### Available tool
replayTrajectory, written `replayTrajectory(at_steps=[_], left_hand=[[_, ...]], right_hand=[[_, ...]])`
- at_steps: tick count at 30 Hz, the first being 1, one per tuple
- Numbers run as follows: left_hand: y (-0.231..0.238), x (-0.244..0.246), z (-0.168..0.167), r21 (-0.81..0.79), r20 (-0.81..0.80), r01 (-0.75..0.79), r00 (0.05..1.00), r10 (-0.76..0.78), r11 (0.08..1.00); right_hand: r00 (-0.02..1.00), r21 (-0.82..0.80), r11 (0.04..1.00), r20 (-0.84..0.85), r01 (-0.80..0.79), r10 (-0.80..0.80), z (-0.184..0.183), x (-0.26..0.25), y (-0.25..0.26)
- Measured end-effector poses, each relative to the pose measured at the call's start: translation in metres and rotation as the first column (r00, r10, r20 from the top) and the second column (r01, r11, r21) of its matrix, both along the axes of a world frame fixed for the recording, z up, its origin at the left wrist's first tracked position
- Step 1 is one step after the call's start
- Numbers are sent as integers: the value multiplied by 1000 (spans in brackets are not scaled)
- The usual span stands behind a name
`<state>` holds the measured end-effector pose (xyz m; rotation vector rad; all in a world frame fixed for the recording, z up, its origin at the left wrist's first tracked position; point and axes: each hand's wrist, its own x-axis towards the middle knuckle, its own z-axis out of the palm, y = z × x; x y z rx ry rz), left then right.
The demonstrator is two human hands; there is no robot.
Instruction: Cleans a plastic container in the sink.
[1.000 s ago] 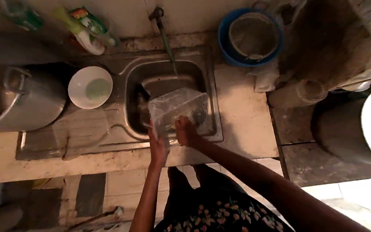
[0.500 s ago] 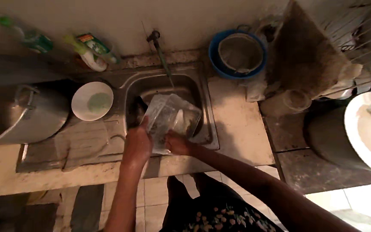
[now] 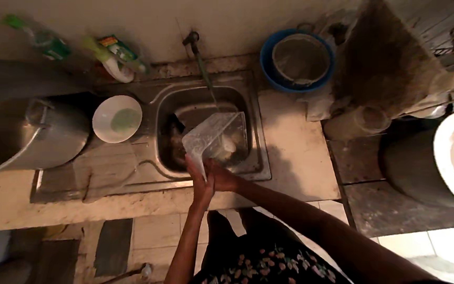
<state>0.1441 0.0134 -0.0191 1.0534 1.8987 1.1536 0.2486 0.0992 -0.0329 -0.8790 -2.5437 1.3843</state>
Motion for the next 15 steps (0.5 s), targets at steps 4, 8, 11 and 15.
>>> replayTrajectory(at_steps=[4, 8, 11, 15], left_hand=[[5, -6, 29, -217, -64, 163, 981, -181, 962], [16, 4, 44, -282, -58, 180, 977, -204, 942], [20, 12, 37, -320, -198, 105, 964, -175, 942], [28, 8, 39, -299, -224, 30, 969, -101, 954]], right_hand=[[963, 253, 961, 265, -113, 43, 2, 38, 41], [840, 313, 945, 484, 97, -247, 12, 63, 53], [870, 213, 951, 398, 223, -293, 16, 41, 20], [962, 3, 963, 39, 270, -270, -3, -6, -19]])
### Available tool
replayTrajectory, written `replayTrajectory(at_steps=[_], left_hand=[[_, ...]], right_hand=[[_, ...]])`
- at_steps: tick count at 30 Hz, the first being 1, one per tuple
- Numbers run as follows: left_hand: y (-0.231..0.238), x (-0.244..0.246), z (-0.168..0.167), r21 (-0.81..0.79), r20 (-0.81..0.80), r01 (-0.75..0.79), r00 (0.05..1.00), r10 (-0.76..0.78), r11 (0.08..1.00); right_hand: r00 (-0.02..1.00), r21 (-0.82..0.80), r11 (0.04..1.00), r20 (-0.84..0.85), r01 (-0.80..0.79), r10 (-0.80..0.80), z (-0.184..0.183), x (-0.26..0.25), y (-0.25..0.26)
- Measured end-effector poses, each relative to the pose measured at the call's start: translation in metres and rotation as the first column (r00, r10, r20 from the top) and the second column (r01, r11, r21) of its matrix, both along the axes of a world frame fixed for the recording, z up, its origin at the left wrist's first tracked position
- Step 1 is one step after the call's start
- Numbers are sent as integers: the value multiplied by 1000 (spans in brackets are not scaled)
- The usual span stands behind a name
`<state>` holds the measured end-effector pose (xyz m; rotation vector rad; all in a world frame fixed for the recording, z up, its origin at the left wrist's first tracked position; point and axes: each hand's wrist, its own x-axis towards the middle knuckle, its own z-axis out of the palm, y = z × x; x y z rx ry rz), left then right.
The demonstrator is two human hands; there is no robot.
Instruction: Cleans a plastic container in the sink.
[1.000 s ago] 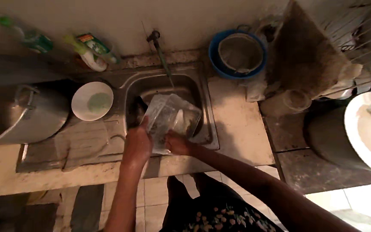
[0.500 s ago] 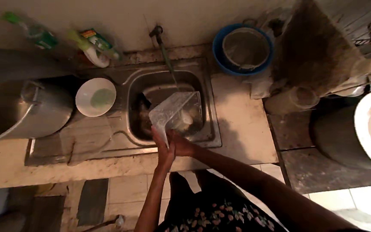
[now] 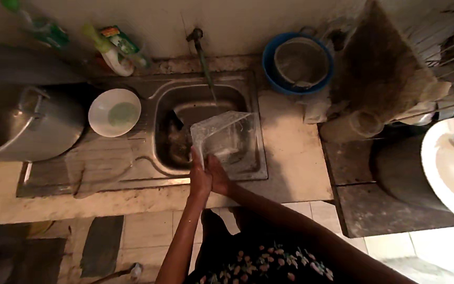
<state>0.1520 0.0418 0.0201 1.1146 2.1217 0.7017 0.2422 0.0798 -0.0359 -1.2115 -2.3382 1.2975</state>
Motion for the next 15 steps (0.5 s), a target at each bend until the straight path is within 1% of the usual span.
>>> replayTrajectory(at_steps=[2, 4, 6, 7, 8, 10, 11, 13, 14, 15], left_hand=[[3, -13, 7, -53, 74, -5, 997, 9, 999], [-1, -27, 10, -151, 124, 11, 992, 8, 989], [-4, -34, 7, -179, 203, -6, 978, 43, 984], [-6, -33, 2, -154, 251, -30, 966, 68, 988], [-8, -30, -5, -103, 301, -53, 950, 82, 993], [-7, -27, -19, 11, 387, -108, 917, 96, 994], [-4, -27, -24, 44, 459, -161, 880, 123, 986], [6, -28, -28, 49, 592, -278, 781, 196, 959], [10, -32, -29, 47, 642, -304, 739, 205, 951], [14, -38, -30, 48, 676, -325, 707, 209, 945]], right_hand=[[976, 92, 976, 107, -198, 188, 5, 9, 14], [933, 167, 933, 225, -319, 279, 10, 44, 31], [909, 189, 926, 331, -327, 254, 1, 85, 53], [905, 156, 939, 353, -307, 238, 0, 93, 61], [910, 132, 952, 354, -276, 215, 1, 90, 65], [931, 96, 968, 310, -230, 190, 2, 58, 60], [947, 64, 973, 250, -224, 202, 2, 38, 53], [977, 41, 978, 79, -203, 199, 2, 1, 37], [976, 61, 974, 15, -217, 216, -1, -12, 31], [969, 73, 967, -7, -246, 247, -4, -19, 27]])
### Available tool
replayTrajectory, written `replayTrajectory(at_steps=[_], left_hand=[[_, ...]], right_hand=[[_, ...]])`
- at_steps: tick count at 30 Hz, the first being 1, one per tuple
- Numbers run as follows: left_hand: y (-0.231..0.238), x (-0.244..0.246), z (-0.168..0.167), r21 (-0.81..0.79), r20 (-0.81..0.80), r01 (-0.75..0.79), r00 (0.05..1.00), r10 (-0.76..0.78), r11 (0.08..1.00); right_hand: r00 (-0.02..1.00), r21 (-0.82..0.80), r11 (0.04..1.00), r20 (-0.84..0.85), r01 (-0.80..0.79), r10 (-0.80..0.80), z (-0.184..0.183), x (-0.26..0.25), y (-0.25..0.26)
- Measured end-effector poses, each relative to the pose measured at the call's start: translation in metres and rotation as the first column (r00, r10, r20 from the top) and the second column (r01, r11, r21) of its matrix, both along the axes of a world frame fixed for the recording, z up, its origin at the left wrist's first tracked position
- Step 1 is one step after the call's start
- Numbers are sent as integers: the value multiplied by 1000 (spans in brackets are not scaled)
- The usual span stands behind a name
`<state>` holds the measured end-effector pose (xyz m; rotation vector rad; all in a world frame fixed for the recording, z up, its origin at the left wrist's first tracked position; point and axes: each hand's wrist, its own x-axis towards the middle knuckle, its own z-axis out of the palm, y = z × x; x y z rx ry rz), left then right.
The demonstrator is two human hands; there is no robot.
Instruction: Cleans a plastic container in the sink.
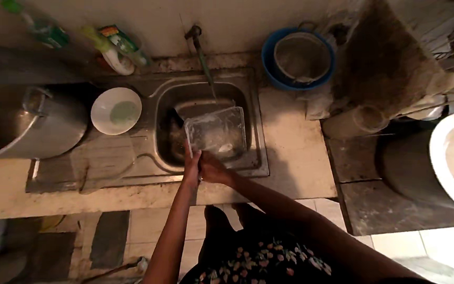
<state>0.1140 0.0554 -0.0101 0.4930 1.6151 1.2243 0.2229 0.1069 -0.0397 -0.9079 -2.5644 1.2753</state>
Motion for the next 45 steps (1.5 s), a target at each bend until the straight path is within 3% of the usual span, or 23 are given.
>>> replayTrajectory(at_steps=[4, 7, 9, 13, 16, 18, 20, 23, 25, 27, 29, 31, 33, 35, 38, 42, 45], left_hand=[[14, -11, -1, 36, 50, -18, 999, 16, 999], [20, -14, -2, -20, -24, -23, 999, 23, 1000], [18, -17, 7, -58, -43, 16, 999, -19, 998], [15, -26, 24, -95, 97, 53, 994, -44, 994], [34, -26, 52, -69, -43, 129, 990, -132, 989], [56, -32, 78, -120, -253, 206, 940, -231, 971], [76, -32, 99, -302, -470, 202, 819, -330, 932], [95, -14, 121, -550, -585, 204, 598, -548, 810], [106, 3, 111, -599, -590, 198, 545, -596, 776], [109, 10, 93, -614, -564, 200, 565, -603, 763], [102, 6, 81, -592, -519, 219, 633, -575, 776], [96, -3, 84, -523, -465, 244, 721, -514, 816], [92, -11, 98, -457, -463, 250, 752, -469, 853], [96, -17, 120, -479, -488, 275, 706, -513, 833], [102, -23, 152, -530, -478, 330, 645, -596, 781], [93, -25, 183, -490, -480, 398, 620, -621, 776], [98, -23, 177, -517, -485, 447, 550, -680, 730]], right_hand=[[995, 28, 997, -64, -78, 79, 8, 5, -9], [992, -26, 997, -110, -69, 65, 22, 15, -17], [991, -23, 991, -21, -133, 133, 26, 27, -5], [929, -118, 976, 306, -181, 209, 22, 59, 50], [974, -134, 983, 172, -127, 150, 32, 46, 40], [999, -216, 975, -44, -41, 32, 45, 19, 25], [979, -298, 955, -199, -9, -53, 49, 3, 20], [953, -406, 912, -252, 54, -169, 47, 6, 20], [972, -366, 924, -150, 113, -178, 43, 17, 25], [995, -229, 971, 79, 76, -59, 17, 36, 34], [973, -144, 989, 232, 37, -3, -5, 55, 39], [957, -198, 980, 288, 36, 23, 8, 56, 42], [979, -299, 952, 205, 63, 0, 29, 41, 40], [995, -451, 888, 6, 90, -98, 57, 20, 40], [923, -678, 732, -235, 70, -306, 102, -8, 33], [873, -660, 742, -290, 115, -393, 136, -30, 17], [908, -495, 856, -272, 151, -318, 94, -28, -2]])
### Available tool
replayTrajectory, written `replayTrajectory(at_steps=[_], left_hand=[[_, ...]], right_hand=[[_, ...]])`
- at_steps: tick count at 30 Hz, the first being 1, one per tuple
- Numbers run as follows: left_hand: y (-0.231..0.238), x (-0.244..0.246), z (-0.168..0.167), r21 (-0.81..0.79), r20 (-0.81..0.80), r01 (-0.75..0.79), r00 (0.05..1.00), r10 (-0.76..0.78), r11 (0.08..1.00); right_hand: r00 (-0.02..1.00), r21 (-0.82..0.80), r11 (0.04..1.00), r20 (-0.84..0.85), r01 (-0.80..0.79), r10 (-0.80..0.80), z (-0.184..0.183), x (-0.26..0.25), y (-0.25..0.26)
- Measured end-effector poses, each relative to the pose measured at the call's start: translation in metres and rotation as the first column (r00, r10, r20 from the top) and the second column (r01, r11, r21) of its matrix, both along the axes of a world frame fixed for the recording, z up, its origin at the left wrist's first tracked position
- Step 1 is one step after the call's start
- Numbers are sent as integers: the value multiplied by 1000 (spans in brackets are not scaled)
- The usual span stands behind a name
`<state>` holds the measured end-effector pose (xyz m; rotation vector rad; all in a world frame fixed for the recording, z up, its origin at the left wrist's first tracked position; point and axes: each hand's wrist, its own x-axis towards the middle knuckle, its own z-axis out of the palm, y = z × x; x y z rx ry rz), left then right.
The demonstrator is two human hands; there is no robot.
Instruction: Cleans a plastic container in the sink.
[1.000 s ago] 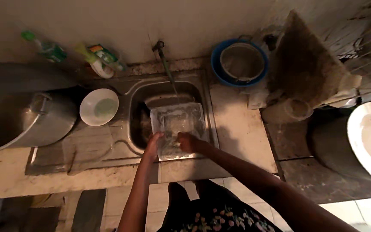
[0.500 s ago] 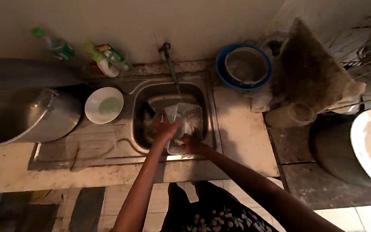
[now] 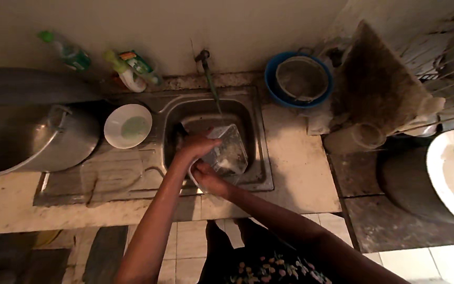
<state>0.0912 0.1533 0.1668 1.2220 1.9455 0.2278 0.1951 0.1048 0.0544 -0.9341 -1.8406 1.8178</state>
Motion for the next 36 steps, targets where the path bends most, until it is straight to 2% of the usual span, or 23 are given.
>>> replayTrajectory(at_steps=[4, 6, 8, 9, 10, 11, 12, 14, 16, 19, 21, 23, 26, 28, 30, 34, 36], left_hand=[[-3, 2, -3, 17, 5, 14, 1000, -14, 1000], [2, 10, 9, 8, 35, 46, 998, -46, 999], [6, 10, 19, -17, 107, 113, 988, -111, 993], [-2, 3, 17, 59, 190, 66, 979, -76, 996], [-20, -9, 9, 169, 308, -64, 951, 9, 984], [-40, -25, -10, 259, 422, -216, 902, 91, 942], [-61, -41, -40, 338, 520, -312, 848, 100, 888], [-106, -50, -108, 436, 577, -319, 817, 11, 842], [-144, -14, -152, 430, 551, -301, 834, 16, 851], [-150, 41, -184, 521, 311, -294, 940, 143, 801], [-134, 49, -177, 571, 182, -268, 963, 198, 776], [-129, 47, -162, 528, 179, -248, 967, 179, 812], [-126, 35, -152, 469, 154, -231, 972, 178, 852], [-116, 26, -141, 417, 102, -180, 983, 150, 891], [-99, 10, -120, 383, 18, -80, 997, 79, 920], [-65, -9, -49, 258, -131, 76, 990, -43, 963], [-64, -2, -44, 263, -126, 77, 991, -45, 962]], right_hand=[[945, 201, 967, 314, -160, 91, -51, 19, -37], [869, 341, 893, 484, -295, 102, -58, 31, -41], [822, 419, 834, 565, -358, 69, -66, 39, -39], [813, 440, 824, 580, -356, 42, -70, 43, -36], [811, 438, 829, 584, -348, 32, -72, 46, -32], [811, 430, 837, 585, -338, 27, -72, 48, -29], [813, 426, 844, 582, -326, 20, -73, 49, -27], [829, 422, 855, 559, -302, 16, -75, 48, -23], [852, 406, 863, 520, -299, 50, -76, 47, -21], [906, 446, 854, 419, -266, 63, -88, 49, -27], [902, 456, 834, 419, -311, 107, -89, 56, -17], [863, 459, 812, 495, -362, 105, -86, 75, -1], [727, 408, 789, 684, -459, 70, -98, 118, 34], [653, 394, 741, 753, -544, 78, -97, 138, 57], [655, 408, 715, 750, -568, 92, -82, 141, 69], [693, 496, 660, 720, -564, 51, -31, 106, 68], [713, 431, 740, 695, -516, 91, -42, 85, 50]])
